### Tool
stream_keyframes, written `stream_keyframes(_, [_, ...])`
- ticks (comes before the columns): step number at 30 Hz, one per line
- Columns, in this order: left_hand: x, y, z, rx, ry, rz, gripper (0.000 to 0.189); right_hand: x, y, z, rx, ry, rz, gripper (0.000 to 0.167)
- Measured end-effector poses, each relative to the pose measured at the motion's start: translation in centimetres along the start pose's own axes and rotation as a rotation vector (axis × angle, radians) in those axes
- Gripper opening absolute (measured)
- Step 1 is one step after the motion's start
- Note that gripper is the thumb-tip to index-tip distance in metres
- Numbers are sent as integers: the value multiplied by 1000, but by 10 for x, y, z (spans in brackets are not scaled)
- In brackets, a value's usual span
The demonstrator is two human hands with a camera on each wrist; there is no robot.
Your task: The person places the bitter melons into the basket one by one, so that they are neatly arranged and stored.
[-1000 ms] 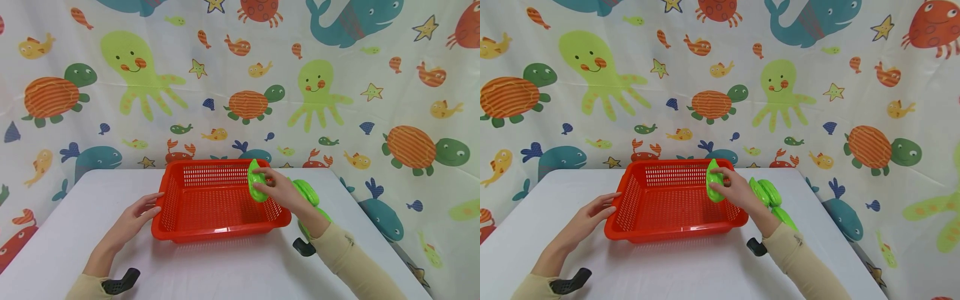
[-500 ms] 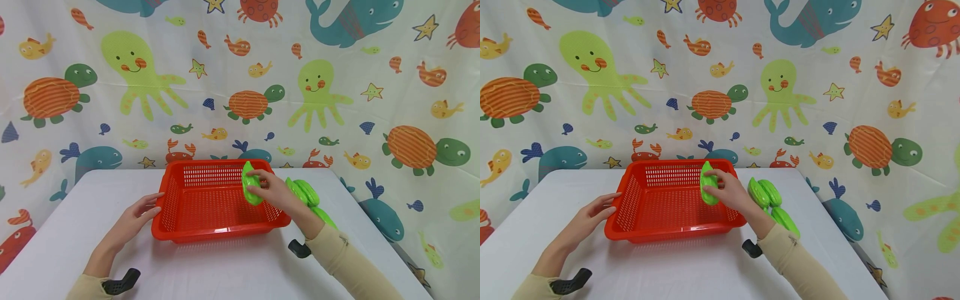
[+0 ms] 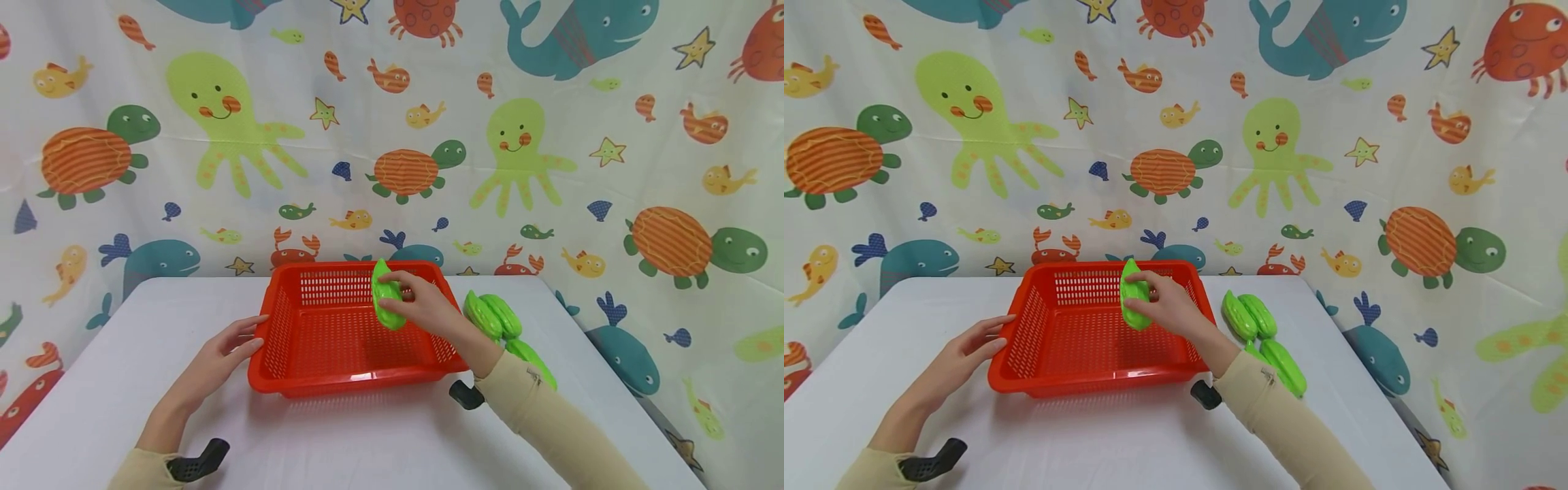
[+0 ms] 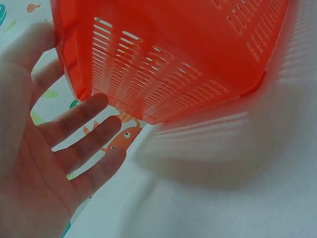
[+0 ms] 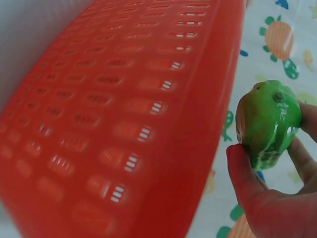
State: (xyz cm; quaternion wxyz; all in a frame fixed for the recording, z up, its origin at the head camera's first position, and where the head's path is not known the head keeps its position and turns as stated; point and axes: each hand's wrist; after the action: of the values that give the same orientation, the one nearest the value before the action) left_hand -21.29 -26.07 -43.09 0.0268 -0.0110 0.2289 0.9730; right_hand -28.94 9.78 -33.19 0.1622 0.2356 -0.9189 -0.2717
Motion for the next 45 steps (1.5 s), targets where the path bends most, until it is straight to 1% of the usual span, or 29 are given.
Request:
stream_keyframes(5, [0,0,0,1,-3,-2,63,9,-8,-7,-11,-43,-12,42])
stream_keyframes(16, [1,1,0,-3,-3,5,63,36,-17,-23,-17,-39,-37,40])
stream_keyframes(21, [0,1,-2,-4,-1,0,63,49,-22,-24,4,-44,-57,40])
stream_keyframes(27, [0,2,-2,-9,4,-3,63,63,-29,-23,-3,-45,-78,39])
stream_keyframes(36, [1,2,-2,-9,8,-2,64,81,-44,-22,-42,-8,-131,37])
stream_keyframes(41, [1,2,-1,-6,8,-2,64,88,-52,-23,-53,-16,-199,36])
stream_keyframes(45, [0,2,0,-6,2,-6,63,91,-57,-26,-50,-18,-234,36])
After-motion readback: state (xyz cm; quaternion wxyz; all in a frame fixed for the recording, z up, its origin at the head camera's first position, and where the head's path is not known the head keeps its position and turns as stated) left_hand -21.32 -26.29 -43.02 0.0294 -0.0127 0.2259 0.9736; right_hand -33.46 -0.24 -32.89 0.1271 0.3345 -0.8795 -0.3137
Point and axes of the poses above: each hand's wrist, its own x-axis towards the middle knuckle, its own y-axis out of the back of the hand, z = x × y, and after that the axes turned 7 degrees about y, right-handed
